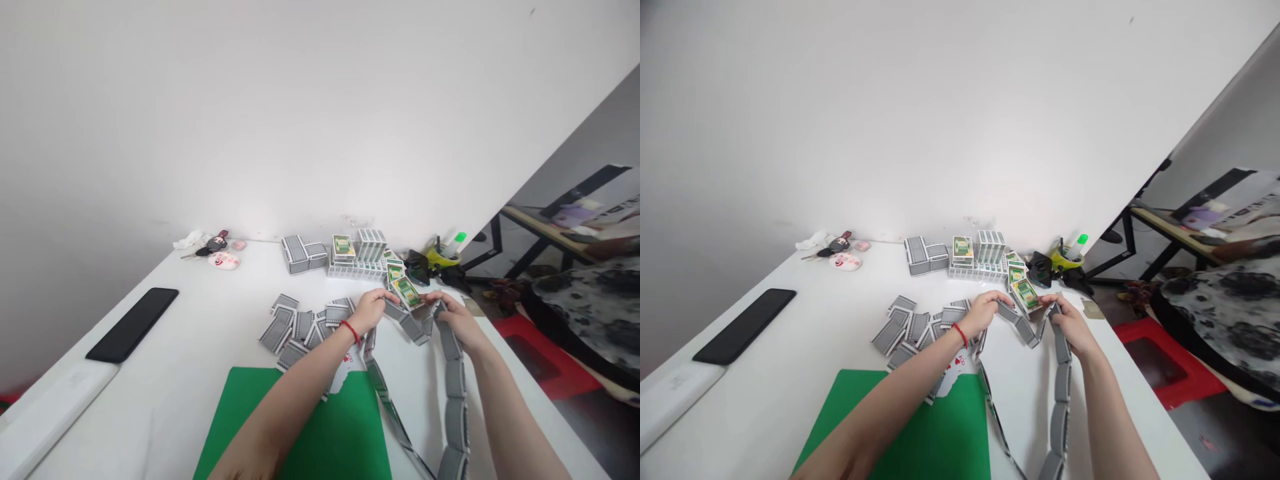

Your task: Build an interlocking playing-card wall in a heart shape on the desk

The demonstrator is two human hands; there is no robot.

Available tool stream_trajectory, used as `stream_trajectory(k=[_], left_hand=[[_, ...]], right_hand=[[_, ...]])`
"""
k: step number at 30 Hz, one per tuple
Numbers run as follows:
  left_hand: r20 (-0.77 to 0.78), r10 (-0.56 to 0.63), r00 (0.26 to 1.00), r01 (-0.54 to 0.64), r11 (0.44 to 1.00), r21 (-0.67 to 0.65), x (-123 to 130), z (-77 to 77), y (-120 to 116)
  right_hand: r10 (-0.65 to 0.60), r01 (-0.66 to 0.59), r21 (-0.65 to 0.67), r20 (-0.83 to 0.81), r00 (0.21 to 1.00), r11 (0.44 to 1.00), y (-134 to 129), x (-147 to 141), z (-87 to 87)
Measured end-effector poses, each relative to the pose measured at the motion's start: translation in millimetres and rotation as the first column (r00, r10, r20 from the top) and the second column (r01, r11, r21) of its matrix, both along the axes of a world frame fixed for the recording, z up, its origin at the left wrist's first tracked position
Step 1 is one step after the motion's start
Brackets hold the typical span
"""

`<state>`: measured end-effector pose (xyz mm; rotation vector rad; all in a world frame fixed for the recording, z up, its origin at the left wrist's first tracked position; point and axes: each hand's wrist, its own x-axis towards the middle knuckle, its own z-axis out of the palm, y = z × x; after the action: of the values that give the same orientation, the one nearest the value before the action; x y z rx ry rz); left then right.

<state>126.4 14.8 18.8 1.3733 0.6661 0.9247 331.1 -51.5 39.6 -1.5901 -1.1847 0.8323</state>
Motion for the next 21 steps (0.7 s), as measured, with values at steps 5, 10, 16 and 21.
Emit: stream_trajectory(k=[5,10,16,21], left_hand=[[-0.037,0.004,0.999,-0.005,1.0,-0.028,4,-21.9,8],[-0.073,0.027,0.997,-0.03,0.999,-0.032,-23,-28.2,22],[-0.123,0.049,0.991,-0.054,0.998,-0.036,-77,-23.5,39],[-0.162,0.069,0.984,-0.075,0.997,-0.03,-126,-19.4,50]], right_hand=[[-0.09,0.09,0.019,-0.006,0.996,0.996,4,-10,-23.4],[-0.107,0.11,0.062,-0.045,0.993,0.992,12,-42,-37.7],[-0.095,0.101,0.08,-0.079,0.992,0.992,26,-93,-45.6],[-0.064,0.071,0.117,-0.061,0.996,0.991,37,-134,-43.4]])
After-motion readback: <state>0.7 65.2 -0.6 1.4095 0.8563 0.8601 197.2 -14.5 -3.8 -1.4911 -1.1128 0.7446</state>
